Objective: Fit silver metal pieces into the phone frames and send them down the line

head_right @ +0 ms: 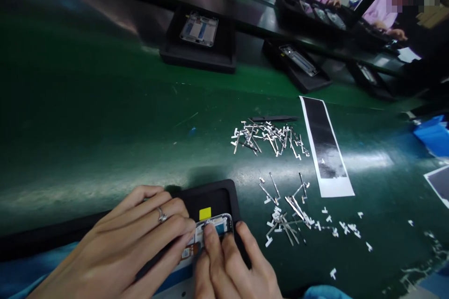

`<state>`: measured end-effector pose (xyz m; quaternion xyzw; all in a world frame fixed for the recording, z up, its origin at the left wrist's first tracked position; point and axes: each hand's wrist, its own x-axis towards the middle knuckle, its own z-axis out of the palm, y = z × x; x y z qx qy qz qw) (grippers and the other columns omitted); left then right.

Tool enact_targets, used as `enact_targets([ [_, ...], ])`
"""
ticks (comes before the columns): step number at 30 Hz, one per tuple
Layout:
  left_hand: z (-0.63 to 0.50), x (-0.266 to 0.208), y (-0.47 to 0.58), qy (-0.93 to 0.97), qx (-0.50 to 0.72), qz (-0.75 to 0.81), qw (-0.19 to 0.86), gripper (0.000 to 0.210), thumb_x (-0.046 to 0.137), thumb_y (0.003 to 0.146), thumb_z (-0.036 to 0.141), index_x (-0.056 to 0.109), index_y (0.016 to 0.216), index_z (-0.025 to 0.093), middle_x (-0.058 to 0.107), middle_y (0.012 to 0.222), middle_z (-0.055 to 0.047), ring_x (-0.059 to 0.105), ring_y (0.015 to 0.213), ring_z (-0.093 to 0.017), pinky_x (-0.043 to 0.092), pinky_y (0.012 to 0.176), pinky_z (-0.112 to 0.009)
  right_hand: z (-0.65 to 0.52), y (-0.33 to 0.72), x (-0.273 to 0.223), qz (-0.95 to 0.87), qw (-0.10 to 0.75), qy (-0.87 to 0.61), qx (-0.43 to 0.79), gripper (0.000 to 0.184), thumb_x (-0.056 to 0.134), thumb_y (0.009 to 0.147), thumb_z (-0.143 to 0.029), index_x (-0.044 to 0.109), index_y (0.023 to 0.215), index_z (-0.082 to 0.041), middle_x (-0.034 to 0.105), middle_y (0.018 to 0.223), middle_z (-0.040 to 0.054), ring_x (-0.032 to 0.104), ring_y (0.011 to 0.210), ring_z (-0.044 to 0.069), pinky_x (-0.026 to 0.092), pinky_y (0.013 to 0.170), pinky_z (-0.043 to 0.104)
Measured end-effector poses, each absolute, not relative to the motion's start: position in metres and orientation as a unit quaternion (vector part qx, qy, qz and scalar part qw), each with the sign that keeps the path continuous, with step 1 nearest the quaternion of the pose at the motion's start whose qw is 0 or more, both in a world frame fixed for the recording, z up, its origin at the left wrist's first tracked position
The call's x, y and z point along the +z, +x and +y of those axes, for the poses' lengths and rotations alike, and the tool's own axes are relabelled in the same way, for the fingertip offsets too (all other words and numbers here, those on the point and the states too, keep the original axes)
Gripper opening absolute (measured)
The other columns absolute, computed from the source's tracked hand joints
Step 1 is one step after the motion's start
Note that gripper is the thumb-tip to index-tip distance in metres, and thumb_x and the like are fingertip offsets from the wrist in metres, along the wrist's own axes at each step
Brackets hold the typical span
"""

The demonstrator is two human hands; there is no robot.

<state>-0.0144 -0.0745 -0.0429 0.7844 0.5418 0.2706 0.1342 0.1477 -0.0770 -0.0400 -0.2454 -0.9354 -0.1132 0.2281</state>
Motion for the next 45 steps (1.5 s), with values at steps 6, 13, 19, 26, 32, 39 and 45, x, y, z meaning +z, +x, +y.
enact_targets([
  [6,-0.077,-0.044,-0.011,0.760,0.332,0.548,0.103,0.041,0.025,0.082,0.010,0.054,0.055,0.020,0.053,0.055,0.000,0.046,0.055,-0.015,0.036,0.066,-0.034,-0.077,0.149,-0.040,-0.940,0.211,-0.239,-0.120,0.033,0.030,0.086,-0.005,0.059,0.074,-0.014,0.065,0.088,0.0032,0.060,0.077,0.010,0.034,0.096,0.032],
  [13,-0.078,-0.043,-0.012,0.763,0.332,0.547,0.092,0.038,0.027,0.082,0.009,0.054,0.058,0.020,0.050,0.055,0.001,0.045,0.055,-0.015,0.037,0.065,-0.033,-0.077,0.143,-0.041,-0.936,0.200,-0.229,-0.177,0.034,0.027,0.085,-0.001,0.056,0.072,-0.014,0.066,0.079,0.0024,0.060,0.072,0.010,0.031,0.099,0.035],
  [19,-0.081,-0.043,-0.013,0.767,0.323,0.545,0.099,0.038,0.025,0.081,0.009,0.055,0.060,0.020,0.054,0.059,0.000,0.047,0.058,-0.015,0.038,0.069,-0.034,-0.076,0.137,-0.041,-0.932,0.204,-0.228,-0.195,0.037,0.024,0.084,0.004,0.051,0.067,-0.014,0.066,0.073,0.0026,0.060,0.064,0.010,0.029,0.099,0.035],
  [26,-0.079,-0.042,-0.014,0.783,0.318,0.532,0.054,0.041,0.022,0.084,0.011,0.054,0.059,0.018,0.057,0.062,-0.001,0.050,0.062,-0.016,0.036,0.076,-0.036,-0.073,0.142,-0.031,-0.954,0.168,-0.204,-0.142,0.043,0.016,0.086,0.004,0.053,0.074,-0.014,0.066,0.082,0.0012,0.060,0.070,0.009,0.039,0.088,0.027],
  [32,-0.080,-0.043,-0.017,0.813,0.293,0.504,-0.008,0.042,0.019,0.085,0.012,0.058,0.072,0.017,0.058,0.068,-0.004,0.051,0.068,-0.019,0.035,0.080,-0.038,-0.074,0.142,-0.045,-0.917,0.284,-0.254,-0.118,0.036,0.024,0.087,-0.003,0.053,0.070,-0.014,0.066,0.077,0.0043,0.059,0.064,0.012,0.045,0.077,0.029],
  [39,-0.088,-0.034,-0.019,0.867,0.218,0.440,-0.084,0.045,0.021,0.081,-0.002,0.059,0.070,0.018,0.058,0.065,0.001,0.047,0.062,-0.015,0.034,0.082,-0.034,-0.076,0.141,-0.046,-0.925,0.267,-0.247,-0.114,0.032,0.028,0.085,-0.001,0.055,0.073,-0.012,0.065,0.080,0.0050,0.059,0.069,0.012,0.040,0.087,0.032],
  [45,-0.086,-0.048,-0.021,0.810,0.295,0.507,-0.011,0.035,0.026,0.083,0.010,0.058,0.072,0.018,0.060,0.075,-0.003,0.052,0.074,-0.018,0.038,0.081,-0.036,-0.075,0.138,-0.049,-0.897,0.335,-0.276,-0.088,0.033,0.032,0.087,-0.004,0.050,0.062,-0.014,0.066,0.077,0.0039,0.058,0.064,0.010,0.043,0.081,0.029],
])
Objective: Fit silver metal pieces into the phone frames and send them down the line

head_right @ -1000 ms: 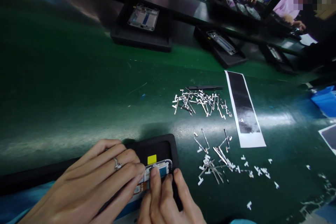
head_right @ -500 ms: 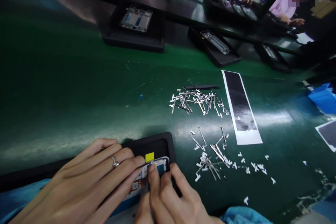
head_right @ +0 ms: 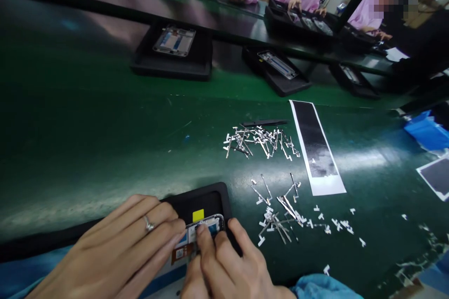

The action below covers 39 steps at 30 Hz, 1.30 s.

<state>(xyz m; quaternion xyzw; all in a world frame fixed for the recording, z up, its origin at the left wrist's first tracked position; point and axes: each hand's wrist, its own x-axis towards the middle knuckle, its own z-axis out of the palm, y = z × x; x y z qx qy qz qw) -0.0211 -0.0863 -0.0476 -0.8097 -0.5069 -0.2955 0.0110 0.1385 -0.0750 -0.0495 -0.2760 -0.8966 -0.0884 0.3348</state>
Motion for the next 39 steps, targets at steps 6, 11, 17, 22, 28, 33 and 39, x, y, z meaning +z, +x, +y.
enact_targets([
  [6,-0.084,-0.041,-0.026,-0.801,-0.302,-0.508,-0.098,0.031,0.028,0.082,0.011,0.057,0.073,0.019,0.059,0.076,-0.001,0.051,0.074,-0.016,0.039,0.081,-0.035,-0.075,0.136,-0.049,-0.894,0.318,-0.301,-0.094,0.031,0.032,0.087,-0.005,0.052,0.067,-0.016,0.065,0.087,0.0017,0.057,0.062,0.010,0.042,0.069,0.027],
  [11,-0.084,-0.040,-0.025,-0.775,-0.325,-0.529,-0.118,0.035,0.026,0.083,0.011,0.052,0.061,0.020,0.056,0.068,0.001,0.048,0.067,-0.015,0.037,0.076,-0.031,-0.074,0.140,-0.043,-0.928,0.244,-0.247,-0.137,0.033,0.027,0.085,0.000,0.053,0.071,-0.015,0.065,0.088,0.0036,0.057,0.064,0.013,0.041,0.071,0.032],
  [17,-0.085,-0.041,-0.036,-0.764,-0.322,-0.548,-0.109,0.031,0.030,0.081,0.012,0.055,0.067,0.023,0.061,0.078,0.004,0.052,0.081,-0.014,0.028,0.088,-0.029,-0.077,0.139,-0.040,-0.938,0.220,-0.239,-0.121,0.032,0.027,0.086,-0.002,0.053,0.072,-0.013,0.063,0.093,0.0064,0.060,0.067,0.014,0.043,0.077,0.033],
  [22,-0.067,-0.025,-0.044,-0.824,-0.192,-0.521,-0.115,0.030,0.030,0.075,0.013,0.054,0.059,0.022,0.063,0.065,0.001,0.056,0.064,-0.022,0.039,0.059,-0.034,-0.077,0.138,-0.042,-0.926,0.249,-0.247,-0.138,0.032,0.027,0.086,-0.004,0.051,0.068,-0.014,0.064,0.087,0.0067,0.060,0.063,0.014,0.043,0.075,0.034],
  [28,-0.050,-0.015,-0.040,-0.816,-0.039,-0.534,-0.216,0.019,0.042,0.067,0.010,0.056,0.061,0.021,0.062,0.066,0.000,0.055,0.069,-0.024,0.040,0.064,-0.040,-0.080,0.134,-0.043,-0.927,0.239,-0.252,-0.143,0.030,0.029,0.086,-0.005,0.051,0.069,-0.016,0.065,0.087,0.0039,0.060,0.064,0.016,0.041,0.076,0.035],
  [33,-0.048,-0.009,-0.043,-0.791,0.002,-0.527,-0.310,0.016,0.043,0.074,0.015,0.055,0.066,0.021,0.060,0.076,0.000,0.050,0.079,-0.023,0.036,0.073,-0.043,-0.080,0.118,-0.042,-0.915,0.266,-0.257,-0.161,0.037,0.026,0.086,-0.002,0.049,0.062,-0.019,0.066,0.078,-0.0034,0.057,0.058,0.013,0.038,0.074,0.031],
  [39,-0.066,-0.028,-0.060,-0.810,-0.108,-0.511,-0.267,0.023,0.038,0.081,0.020,0.059,0.077,0.028,0.060,0.084,0.003,0.050,0.088,-0.019,0.034,0.085,-0.039,-0.079,0.117,-0.042,-0.925,0.247,-0.249,-0.147,0.044,0.020,0.087,0.000,0.052,0.064,-0.018,0.066,0.078,-0.0036,0.057,0.061,0.012,0.039,0.072,0.030],
])
